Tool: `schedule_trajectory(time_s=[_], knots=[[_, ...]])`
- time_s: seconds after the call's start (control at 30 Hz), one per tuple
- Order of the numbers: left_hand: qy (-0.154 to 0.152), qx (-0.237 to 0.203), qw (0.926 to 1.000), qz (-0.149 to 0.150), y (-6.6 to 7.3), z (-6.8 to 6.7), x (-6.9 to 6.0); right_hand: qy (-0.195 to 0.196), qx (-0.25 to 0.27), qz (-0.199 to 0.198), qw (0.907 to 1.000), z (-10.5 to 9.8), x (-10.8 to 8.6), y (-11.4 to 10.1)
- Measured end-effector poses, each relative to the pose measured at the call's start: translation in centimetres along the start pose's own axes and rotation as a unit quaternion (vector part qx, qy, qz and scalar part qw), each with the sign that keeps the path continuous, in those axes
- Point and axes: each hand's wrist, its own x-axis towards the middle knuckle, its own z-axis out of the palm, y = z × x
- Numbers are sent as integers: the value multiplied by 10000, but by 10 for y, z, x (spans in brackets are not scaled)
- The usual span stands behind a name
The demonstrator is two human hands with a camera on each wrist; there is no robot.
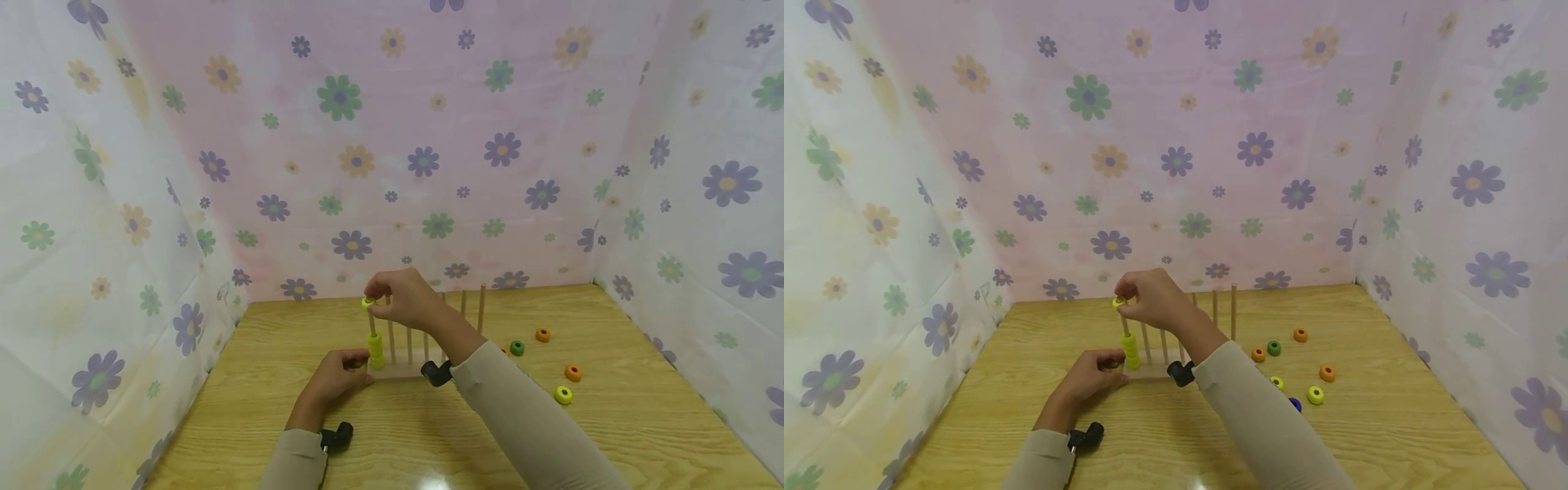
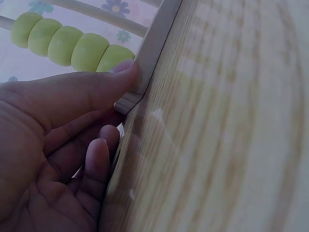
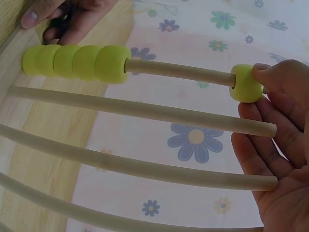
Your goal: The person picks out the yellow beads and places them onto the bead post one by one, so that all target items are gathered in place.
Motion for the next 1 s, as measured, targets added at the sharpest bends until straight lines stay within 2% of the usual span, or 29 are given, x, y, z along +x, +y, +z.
schedule_trajectory(time_s=[0.5,0.83,1.0], knots=[[-44,70,10000,31,-3,-1,3,119,-105,41,9999,0,-2,-1],[-8,42,10000,-49,-2,-2,3,162,-140,-125,9997,-1,0,0],[-19,72,10000,-45,-4,-1,3,406,-38,-319,9987,-3,-4,-1]])
